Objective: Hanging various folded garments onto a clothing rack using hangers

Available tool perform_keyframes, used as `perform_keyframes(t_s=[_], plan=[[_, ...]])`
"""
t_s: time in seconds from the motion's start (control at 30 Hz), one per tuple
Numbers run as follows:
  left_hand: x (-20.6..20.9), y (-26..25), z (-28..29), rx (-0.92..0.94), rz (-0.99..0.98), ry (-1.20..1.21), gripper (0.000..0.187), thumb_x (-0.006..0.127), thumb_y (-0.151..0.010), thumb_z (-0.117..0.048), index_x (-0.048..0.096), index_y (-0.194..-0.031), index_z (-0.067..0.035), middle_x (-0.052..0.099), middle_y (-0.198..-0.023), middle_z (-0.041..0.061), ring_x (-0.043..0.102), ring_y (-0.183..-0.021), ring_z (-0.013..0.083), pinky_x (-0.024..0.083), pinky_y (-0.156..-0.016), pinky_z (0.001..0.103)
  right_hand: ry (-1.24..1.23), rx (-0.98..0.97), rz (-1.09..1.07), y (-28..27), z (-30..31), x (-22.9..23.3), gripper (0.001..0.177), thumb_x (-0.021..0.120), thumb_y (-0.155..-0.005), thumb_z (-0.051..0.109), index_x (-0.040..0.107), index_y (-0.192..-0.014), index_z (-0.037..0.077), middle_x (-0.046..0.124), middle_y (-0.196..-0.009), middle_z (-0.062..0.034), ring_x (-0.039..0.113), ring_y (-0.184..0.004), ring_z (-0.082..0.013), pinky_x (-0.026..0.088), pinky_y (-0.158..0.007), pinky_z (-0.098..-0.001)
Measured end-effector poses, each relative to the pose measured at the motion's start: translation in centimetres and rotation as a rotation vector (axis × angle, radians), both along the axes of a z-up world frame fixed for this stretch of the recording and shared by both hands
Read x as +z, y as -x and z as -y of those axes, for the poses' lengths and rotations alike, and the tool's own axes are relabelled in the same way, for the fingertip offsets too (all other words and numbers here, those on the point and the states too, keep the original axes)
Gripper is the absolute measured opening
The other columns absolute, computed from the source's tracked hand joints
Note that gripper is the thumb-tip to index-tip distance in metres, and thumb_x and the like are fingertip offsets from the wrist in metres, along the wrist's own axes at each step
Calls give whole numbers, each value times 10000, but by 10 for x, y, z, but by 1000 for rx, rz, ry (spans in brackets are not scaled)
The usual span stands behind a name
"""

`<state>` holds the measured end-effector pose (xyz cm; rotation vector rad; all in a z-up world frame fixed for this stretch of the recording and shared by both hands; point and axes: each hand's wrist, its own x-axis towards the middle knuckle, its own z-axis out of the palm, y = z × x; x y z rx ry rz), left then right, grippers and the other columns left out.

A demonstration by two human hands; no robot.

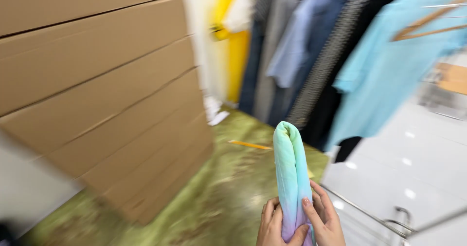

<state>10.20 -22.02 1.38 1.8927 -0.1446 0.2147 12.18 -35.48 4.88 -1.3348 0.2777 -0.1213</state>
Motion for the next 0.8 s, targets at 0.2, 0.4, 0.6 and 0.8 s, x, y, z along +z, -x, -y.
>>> perform_keyframes(t_s=[0.2,0.4,0.6,0.8], plan=[[25,-30,143,-391,147,50,661,734,-827,-333,582,-1433,-119,632,-1289,77,587,-1227,267,465,-1035,368,-54,-351,-18,12,141,25,536,628,-918,-1,579,-1452,21,739,-1288,-253,652,-1124,-288,516,-948,-430],[16,-44,230,-478,-189,304,158,718,-969,-281,751,-938,-130,804,-827,-46,744,-777,39,644,-775,230,-117,-516,17,36,238,1,346,679,-906,-59,642,-1249,-34,754,-1160,-277,667,-1039,-335,552,-893,-476],[14,-79,253,-523,-46,-32,303,694,-1035,-348,580,-821,-166,712,-694,-17,755,-646,133,559,-574,318,48,-627,39,44,311,-40,154,767,-893,13,749,-1039,-34,775,-1041,-152,673,-972,-226,528,-869,-340],[18,-156,240,-302,5,-227,239,595,-1011,-418,693,-953,-207,700,-641,28,617,-547,226,436,-573,412,422,-844,-62,65,412,-54,132,714,-1005,74,704,-1129,30,733,-1049,-70,643,-977,-149,488,-886,-279]])
